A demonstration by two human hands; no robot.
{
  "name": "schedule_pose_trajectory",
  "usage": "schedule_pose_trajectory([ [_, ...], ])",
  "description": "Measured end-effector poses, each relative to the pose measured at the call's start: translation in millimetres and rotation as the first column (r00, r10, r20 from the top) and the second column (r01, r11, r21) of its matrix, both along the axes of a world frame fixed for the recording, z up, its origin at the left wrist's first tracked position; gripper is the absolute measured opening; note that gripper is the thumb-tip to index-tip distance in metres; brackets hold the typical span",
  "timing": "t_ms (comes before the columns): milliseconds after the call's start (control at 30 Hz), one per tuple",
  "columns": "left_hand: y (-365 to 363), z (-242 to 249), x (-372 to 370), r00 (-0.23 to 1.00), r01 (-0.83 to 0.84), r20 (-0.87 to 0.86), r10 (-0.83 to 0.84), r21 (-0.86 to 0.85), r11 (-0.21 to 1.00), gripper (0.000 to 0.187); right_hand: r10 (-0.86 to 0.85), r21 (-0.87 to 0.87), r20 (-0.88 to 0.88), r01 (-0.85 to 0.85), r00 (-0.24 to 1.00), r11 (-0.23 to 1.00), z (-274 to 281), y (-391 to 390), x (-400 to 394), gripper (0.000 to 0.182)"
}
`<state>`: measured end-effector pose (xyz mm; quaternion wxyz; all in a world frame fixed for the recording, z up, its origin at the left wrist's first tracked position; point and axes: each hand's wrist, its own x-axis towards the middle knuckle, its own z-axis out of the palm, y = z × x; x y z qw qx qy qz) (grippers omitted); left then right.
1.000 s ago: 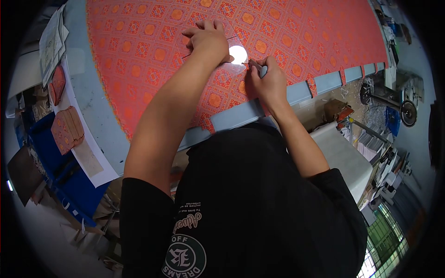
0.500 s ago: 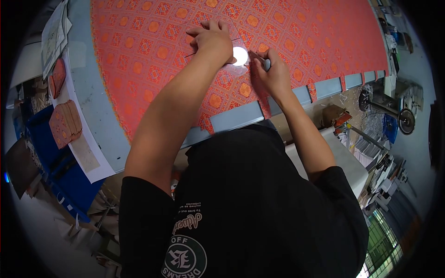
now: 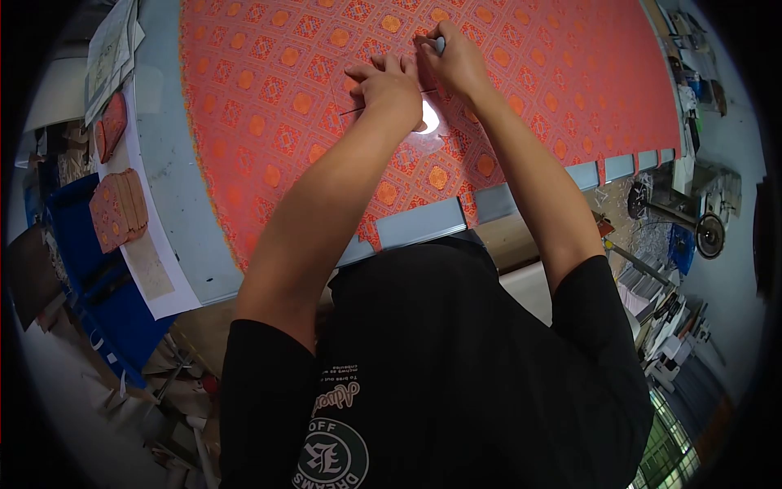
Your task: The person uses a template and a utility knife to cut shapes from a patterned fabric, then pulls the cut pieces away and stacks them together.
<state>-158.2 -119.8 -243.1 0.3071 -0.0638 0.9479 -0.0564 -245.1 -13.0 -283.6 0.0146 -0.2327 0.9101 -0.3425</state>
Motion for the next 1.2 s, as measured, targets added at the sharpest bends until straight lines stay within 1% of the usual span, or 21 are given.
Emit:
schedule_pose_trajectory([
  [67,-1,0,-1,1.000,-0.020,-0.015,0.020,0.010,1.000,0.125,-0.004,-0.022,-0.018,0.003,1.000,1.000,-2,-3,0,0.028],
  [133,-1,5,2,0.996,-0.085,-0.019,0.087,0.079,0.993,0.124,-0.076,-0.021,0.013,0.076,0.997,0.997,0,-5,6,0.027],
  [167,0,5,4,0.996,-0.090,-0.021,0.092,0.081,0.993,0.124,-0.072,-0.020,0.010,0.072,0.997,0.997,-3,-5,7,0.027],
  [233,0,4,5,0.996,-0.061,-0.072,0.062,0.013,0.998,0.128,-0.095,-0.056,-0.016,0.094,0.995,0.994,-8,-5,8,0.026],
  [433,0,6,13,0.987,-0.079,-0.134,0.084,0.039,0.996,0.128,-0.069,-0.102,0.009,0.069,0.998,0.992,-8,-3,7,0.025],
  [567,1,-2,14,0.978,-0.127,-0.166,0.127,0.013,0.992,0.128,0.015,-0.115,0.072,-0.006,0.997,0.993,-3,8,-8,0.025],
  [633,0,-3,17,0.965,-0.157,-0.198,0.172,0.085,0.984,0.130,0.158,-0.013,0.159,-0.157,0.975,0.987,11,16,-24,0.024],
  [667,-1,-3,17,0.965,-0.174,-0.189,0.185,0.073,0.982,0.130,0.175,-0.026,0.168,-0.173,0.970,0.985,13,21,-40,0.024],
  [733,0,-5,18,0.949,-0.227,-0.191,0.252,0.142,0.963,0.132,0.483,-0.007,0.170,-0.489,0.859,0.872,10,27,-74,0.020],
  [767,1,-6,19,0.949,-0.242,-0.175,0.263,0.133,0.961,0.132,0.495,-0.020,0.183,-0.500,0.850,0.866,10,26,-87,0.020],
  [833,2,-9,22,0.918,-0.286,-0.231,0.321,0.172,0.943,0.130,0.740,-0.194,0.167,-0.714,0.652,0.673,15,20,-110,0.017],
  [867,4,-6,23,0.920,-0.296,-0.216,0.328,0.168,0.940,0.130,0.776,-0.190,0.256,-0.757,0.576,0.625,22,14,-120,0.015],
  [900,5,2,21,0.901,-0.356,-0.195,0.388,0.178,0.917,0.129,0.780,-0.199,0.266,-0.759,0.567,0.620,26,8,-131,0.015],
  [933,4,5,20,0.877,-0.417,-0.176,0.448,0.187,0.890,0.129,0.826,-0.114,0.271,-0.836,0.494,0.537,30,0,-141,0.014],
  [967,3,2,22,0.873,-0.429,-0.167,0.458,0.184,0.884,0.129,0.866,-0.029,0.281,-0.898,0.413,0.438,31,-6,-147,0.014],
  [1000,0,-2,24,0.875,-0.400,-0.197,0.441,0.217,0.891,0.128,0.872,-0.037,0.286,-0.904,0.399,0.426,31,-10,-148,0.014],
  [1033,-3,-5,26,0.876,-0.370,-0.229,0.425,0.246,0.896,0.127,0.851,-0.010,0.319,-0.897,0.417,0.443,31,-14,-146,0.015],
  [1067,-4,-4,26,0.872,-0.386,-0.220,0.437,0.239,0.891,0.127,0.830,0.017,0.350,-0.889,0.434,0.458,30,-19,-144,0.016],
  [1100,-4,-3,25,0.875,-0.382,-0.216,0.434,0.242,0.892,0.128,0.836,0.003,0.352,-0.894,0.420,0.448,27,-29,-141,0.016],
  [1167,-3,-3,23,0.876,-0.387,-0.208,0.435,0.234,0.892,0.129,0.894,-0.033,0.303,-0.934,0.330,0.356,23,-51,-134,0.014],
  [1200,-4,-3,23,0.880,-0.380,-0.204,0.428,0.237,0.894,0.128,0.899,-0.045,0.298,-0.936,0.320,0.348,24,-57,-131,0.014],
])
